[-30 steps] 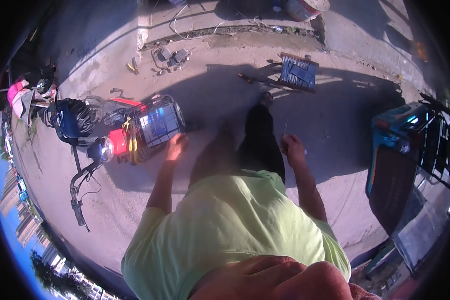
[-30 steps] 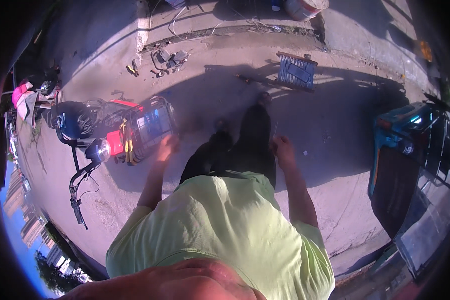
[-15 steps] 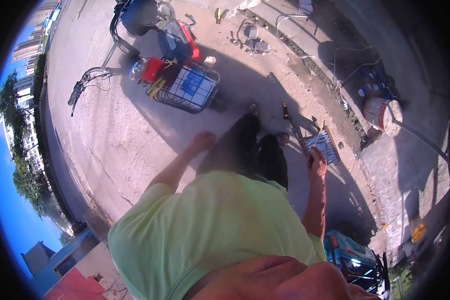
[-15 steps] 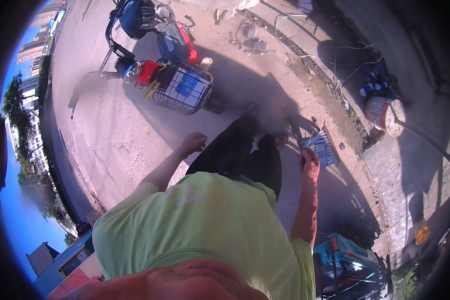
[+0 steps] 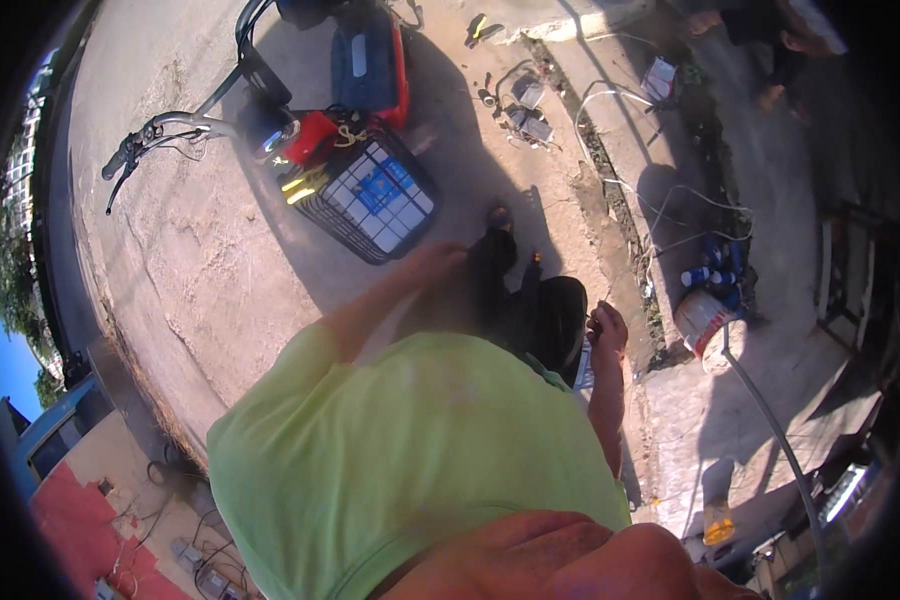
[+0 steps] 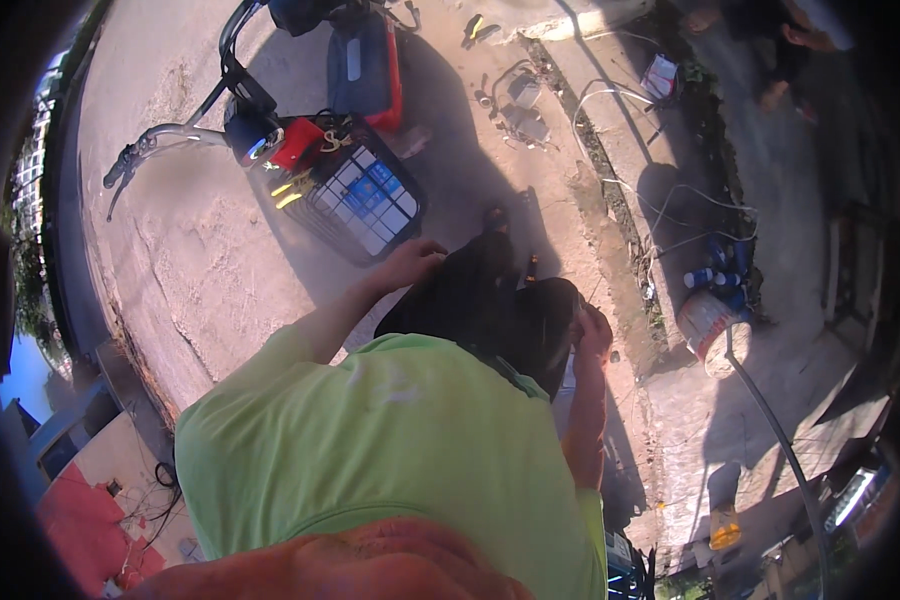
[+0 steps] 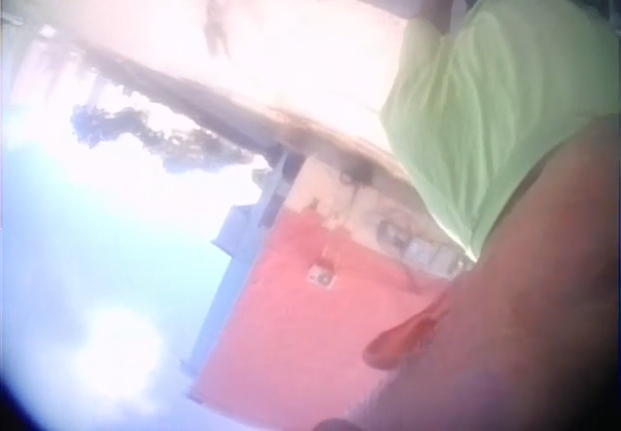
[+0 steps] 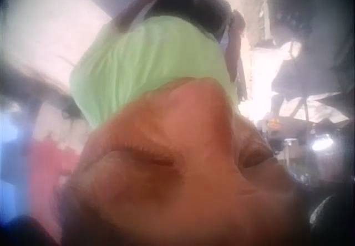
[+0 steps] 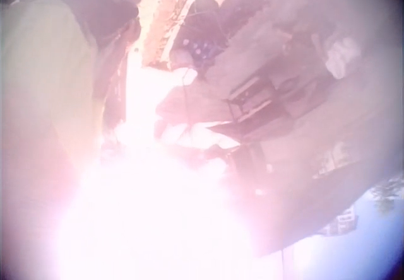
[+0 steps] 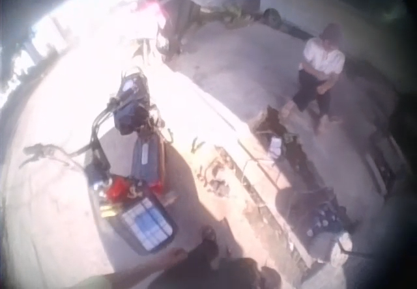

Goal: The person repairs a small electric bicycle by hand, removing a connector from a wire and then twisting and connecting new electrical wires on the handlebars.

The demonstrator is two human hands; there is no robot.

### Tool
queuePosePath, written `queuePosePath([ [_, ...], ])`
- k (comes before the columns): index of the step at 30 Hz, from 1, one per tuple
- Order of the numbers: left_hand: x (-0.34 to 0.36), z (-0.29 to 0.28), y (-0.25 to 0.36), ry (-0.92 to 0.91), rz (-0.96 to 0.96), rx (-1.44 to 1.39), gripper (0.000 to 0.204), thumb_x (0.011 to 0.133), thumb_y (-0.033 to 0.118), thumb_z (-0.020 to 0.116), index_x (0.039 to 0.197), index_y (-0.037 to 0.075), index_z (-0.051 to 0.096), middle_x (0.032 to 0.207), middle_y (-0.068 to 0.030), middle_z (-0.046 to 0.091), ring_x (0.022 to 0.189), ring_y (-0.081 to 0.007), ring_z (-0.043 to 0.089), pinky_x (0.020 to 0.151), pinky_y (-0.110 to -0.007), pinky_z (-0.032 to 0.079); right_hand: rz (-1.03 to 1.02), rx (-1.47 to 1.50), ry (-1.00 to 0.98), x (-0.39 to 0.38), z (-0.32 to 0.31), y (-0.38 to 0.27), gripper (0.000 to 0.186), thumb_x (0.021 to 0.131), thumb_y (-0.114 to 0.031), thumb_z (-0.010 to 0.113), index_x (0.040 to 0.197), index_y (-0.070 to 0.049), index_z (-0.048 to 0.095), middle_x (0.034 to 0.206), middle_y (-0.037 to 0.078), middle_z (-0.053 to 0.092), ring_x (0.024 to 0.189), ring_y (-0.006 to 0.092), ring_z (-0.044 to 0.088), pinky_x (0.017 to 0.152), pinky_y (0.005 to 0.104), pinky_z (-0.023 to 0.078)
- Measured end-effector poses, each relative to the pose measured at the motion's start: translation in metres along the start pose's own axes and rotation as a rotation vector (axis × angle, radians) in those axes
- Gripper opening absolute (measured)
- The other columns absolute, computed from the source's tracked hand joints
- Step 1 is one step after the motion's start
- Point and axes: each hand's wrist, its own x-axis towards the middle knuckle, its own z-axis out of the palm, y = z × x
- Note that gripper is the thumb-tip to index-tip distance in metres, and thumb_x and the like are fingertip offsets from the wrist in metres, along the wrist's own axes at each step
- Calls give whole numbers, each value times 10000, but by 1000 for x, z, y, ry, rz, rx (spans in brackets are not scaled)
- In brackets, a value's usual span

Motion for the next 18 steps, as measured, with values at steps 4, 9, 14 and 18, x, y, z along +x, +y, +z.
queuePosePath([
  [4, 49, -26, 38, 3, -123, -177, 345, 959, 234, 614, 1188, -13, 692, 920, -131, 716, 851, -202, 687, 773, -346, 554, -6, -174, -55, 23, 47, -59, 327, 962, -157, 668, 1267, -44, 633, 894, 7, 670, 667, 87, 601, 518, 209, 432],
  [9, 102, -24, 48, 105, -238, -356, 357, 970, 243, 619, 1205, -19, 680, 926, -109, 712, 795, -179, 669, 733, -327, 552, -27, -386, -228, 73, 109, -145, 333, 950, -151, 669, 1247, -5, 635, 884, 21, 670, 661, 80, 595, 526, 207, 424],
  [14, 171, -29, 87, 61, -363, -415, 360, 983, 283, 620, 1199, 2, 681, 964, -87, 703, 838, -157, 657, 760, -330, 544, -74, -462, -476, 172, 152, -170, 317, 936, -134, 691, 1224, -8, 652, 951, 64, 714, 756, 136, 660, 647, 266, 511],
  [18, 236, 14, 116, 144, -394, -624, 322, 995, 299, 609, 1137, 23, 694, 960, -65, 688, 851, -145, 639, 763, -317, 527, -237, -897, -671, 198, 204, -218, 276, 922, -146, 719, 1158, -8, 684, 1056, 125, 747, 945, 202, 714, 853, 330, 554],
])
